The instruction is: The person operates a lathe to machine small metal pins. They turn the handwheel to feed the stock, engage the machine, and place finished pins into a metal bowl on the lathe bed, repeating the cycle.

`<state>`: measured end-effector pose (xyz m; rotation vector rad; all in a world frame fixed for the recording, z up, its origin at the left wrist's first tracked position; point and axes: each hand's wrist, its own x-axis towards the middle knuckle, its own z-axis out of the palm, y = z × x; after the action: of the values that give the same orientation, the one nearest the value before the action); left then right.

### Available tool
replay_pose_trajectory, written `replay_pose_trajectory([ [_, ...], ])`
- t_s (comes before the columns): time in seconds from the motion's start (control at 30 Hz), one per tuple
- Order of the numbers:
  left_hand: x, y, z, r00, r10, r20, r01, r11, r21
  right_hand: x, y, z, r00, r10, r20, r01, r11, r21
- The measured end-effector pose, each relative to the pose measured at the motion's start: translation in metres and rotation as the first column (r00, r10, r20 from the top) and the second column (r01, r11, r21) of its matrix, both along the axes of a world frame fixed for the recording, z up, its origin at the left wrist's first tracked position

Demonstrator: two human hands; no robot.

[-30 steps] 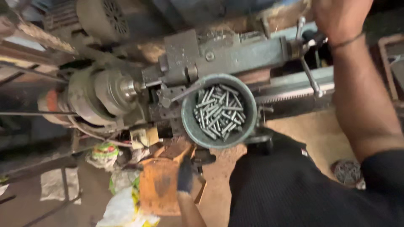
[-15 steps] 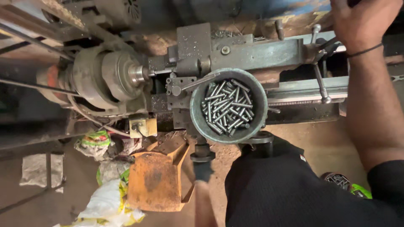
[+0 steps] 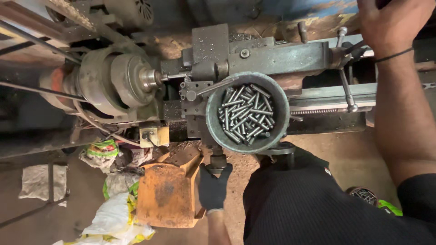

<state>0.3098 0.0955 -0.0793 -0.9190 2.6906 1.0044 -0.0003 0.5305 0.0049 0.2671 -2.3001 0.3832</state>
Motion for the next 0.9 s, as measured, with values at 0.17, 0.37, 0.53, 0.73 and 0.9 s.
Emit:
replay_pose_trajectory([
  [0.17, 0.019, 0.001, -0.036, 0.996, 0.068, -0.054, -0.072, 0.995, -0.069, -0.002, 0.009, -0.013, 0.981, -0.077, -0.179, 0.114, 0.971, 0.208],
  [0.37, 0.021, -0.025, -0.13, 0.903, 0.005, -0.43, -0.042, 0.996, -0.078, 0.0, 0.018, -0.02, 0.956, 0.285, 0.074, -0.238, 0.896, -0.375],
  [0.53, 0.046, 0.012, -0.141, 0.907, 0.359, -0.219, -0.14, 0.75, 0.646, 0.062, 0.017, -0.025, 0.861, 0.501, -0.086, -0.326, 0.415, -0.85],
  [0.73, 0.033, -0.032, -0.134, 0.936, 0.111, -0.333, -0.177, 0.968, -0.177, 0.122, -0.013, -0.1, 0.468, -0.003, 0.884, 0.424, 0.878, -0.221],
  [0.9, 0.008, 0.001, -0.143, 0.62, 0.783, -0.051, -0.408, 0.377, 0.832, 0.108, -0.013, -0.127, 0.835, 0.031, 0.549, 0.113, 0.967, -0.226],
])
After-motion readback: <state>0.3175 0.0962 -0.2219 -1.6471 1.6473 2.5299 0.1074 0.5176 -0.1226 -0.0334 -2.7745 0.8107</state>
